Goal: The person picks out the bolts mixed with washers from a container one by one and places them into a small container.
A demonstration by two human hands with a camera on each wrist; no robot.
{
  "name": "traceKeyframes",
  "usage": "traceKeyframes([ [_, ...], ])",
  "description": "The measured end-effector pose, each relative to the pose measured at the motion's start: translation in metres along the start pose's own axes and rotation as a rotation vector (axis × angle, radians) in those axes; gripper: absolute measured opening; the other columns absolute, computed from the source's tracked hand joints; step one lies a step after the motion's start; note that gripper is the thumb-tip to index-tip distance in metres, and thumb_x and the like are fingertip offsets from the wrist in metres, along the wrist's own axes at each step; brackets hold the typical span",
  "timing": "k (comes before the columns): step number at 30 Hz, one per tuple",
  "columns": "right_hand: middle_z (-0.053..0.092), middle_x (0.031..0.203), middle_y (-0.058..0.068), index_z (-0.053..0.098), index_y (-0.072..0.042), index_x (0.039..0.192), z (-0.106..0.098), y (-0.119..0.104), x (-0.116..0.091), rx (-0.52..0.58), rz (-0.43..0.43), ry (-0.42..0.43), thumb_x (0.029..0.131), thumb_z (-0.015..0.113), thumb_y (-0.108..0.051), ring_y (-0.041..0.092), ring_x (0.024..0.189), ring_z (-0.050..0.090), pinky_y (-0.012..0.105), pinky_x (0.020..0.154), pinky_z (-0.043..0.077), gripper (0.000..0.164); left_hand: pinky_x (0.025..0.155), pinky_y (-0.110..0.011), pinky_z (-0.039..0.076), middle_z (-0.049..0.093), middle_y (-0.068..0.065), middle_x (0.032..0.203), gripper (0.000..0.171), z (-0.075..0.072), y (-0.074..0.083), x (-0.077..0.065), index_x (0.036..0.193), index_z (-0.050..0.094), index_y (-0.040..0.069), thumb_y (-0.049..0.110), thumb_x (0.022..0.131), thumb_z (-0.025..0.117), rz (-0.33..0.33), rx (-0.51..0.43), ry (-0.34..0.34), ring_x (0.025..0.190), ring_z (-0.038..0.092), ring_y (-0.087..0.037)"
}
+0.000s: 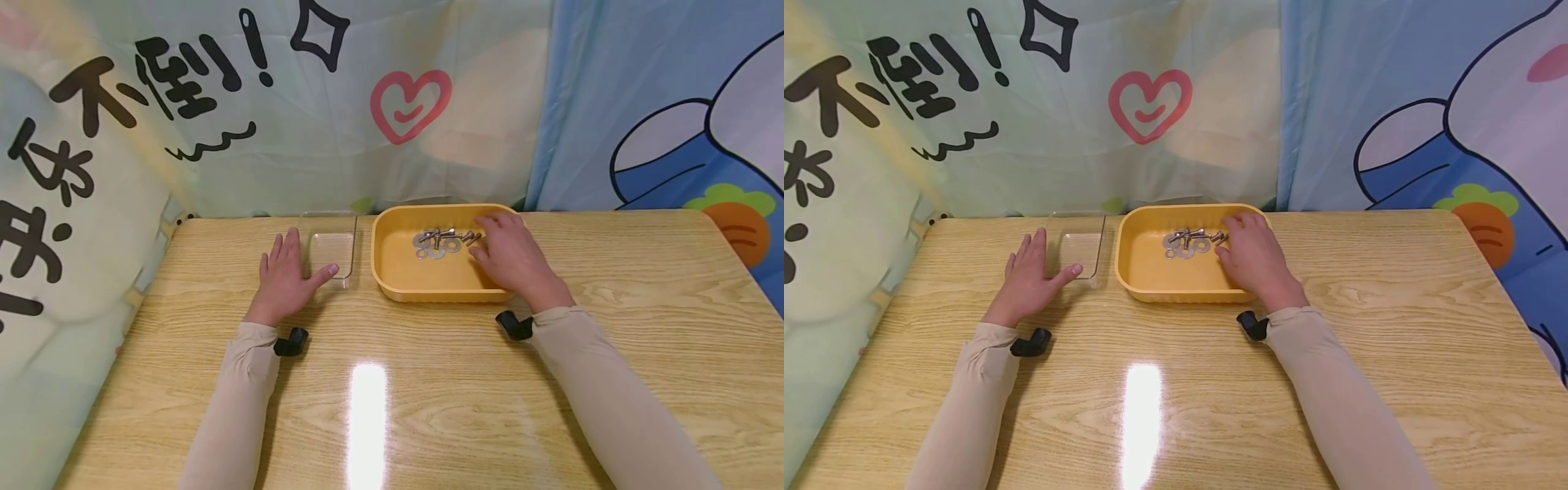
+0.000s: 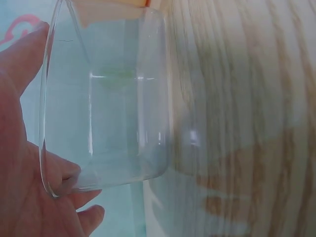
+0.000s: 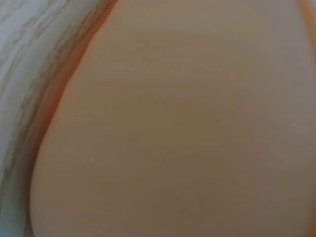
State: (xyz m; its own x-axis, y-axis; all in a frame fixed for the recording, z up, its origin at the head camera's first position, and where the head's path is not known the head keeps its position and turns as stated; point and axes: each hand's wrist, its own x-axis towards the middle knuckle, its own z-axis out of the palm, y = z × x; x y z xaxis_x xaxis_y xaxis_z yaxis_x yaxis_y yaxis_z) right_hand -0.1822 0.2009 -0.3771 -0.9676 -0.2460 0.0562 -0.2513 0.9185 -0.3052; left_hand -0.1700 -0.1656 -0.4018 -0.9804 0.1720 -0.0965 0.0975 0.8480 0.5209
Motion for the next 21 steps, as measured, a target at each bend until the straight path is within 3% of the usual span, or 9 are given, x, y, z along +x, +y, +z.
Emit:
traceKeyframes([
  [10, 0.050, 0.137, 0.033, 0.050, 0.013, 0.136, 0.004, -0.004, 0.010, -0.054, 0.014, -0.074, 0.099, 0.063, -0.014, 0.047, 0.133, 0.038, 0.053, 0.117, 0.021, 0.048, 0.119, -0.060, -0.003, 0.002, -0.020, 0.167, 0.106, 0.000, -0.003, 0.000, 0.160, 0.000, -0.002, 0.060, 0.095, 0.058, 0.002, -0.001, 0.008, 0.154, -0.005, -0.036],
  [21, 0.050, 0.135, 0.034, 0.050, 0.014, 0.135, 0.010, -0.003, 0.012, -0.083, 0.041, -0.103, 0.098, 0.062, -0.013, 0.049, 0.129, 0.040, 0.053, 0.114, 0.027, 0.047, 0.119, -0.059, -0.003, 0.001, -0.018, 0.168, 0.106, 0.001, -0.003, 0.002, 0.160, 0.000, -0.001, 0.062, 0.095, 0.056, 0.007, -0.002, 0.004, 0.154, -0.007, -0.034],
])
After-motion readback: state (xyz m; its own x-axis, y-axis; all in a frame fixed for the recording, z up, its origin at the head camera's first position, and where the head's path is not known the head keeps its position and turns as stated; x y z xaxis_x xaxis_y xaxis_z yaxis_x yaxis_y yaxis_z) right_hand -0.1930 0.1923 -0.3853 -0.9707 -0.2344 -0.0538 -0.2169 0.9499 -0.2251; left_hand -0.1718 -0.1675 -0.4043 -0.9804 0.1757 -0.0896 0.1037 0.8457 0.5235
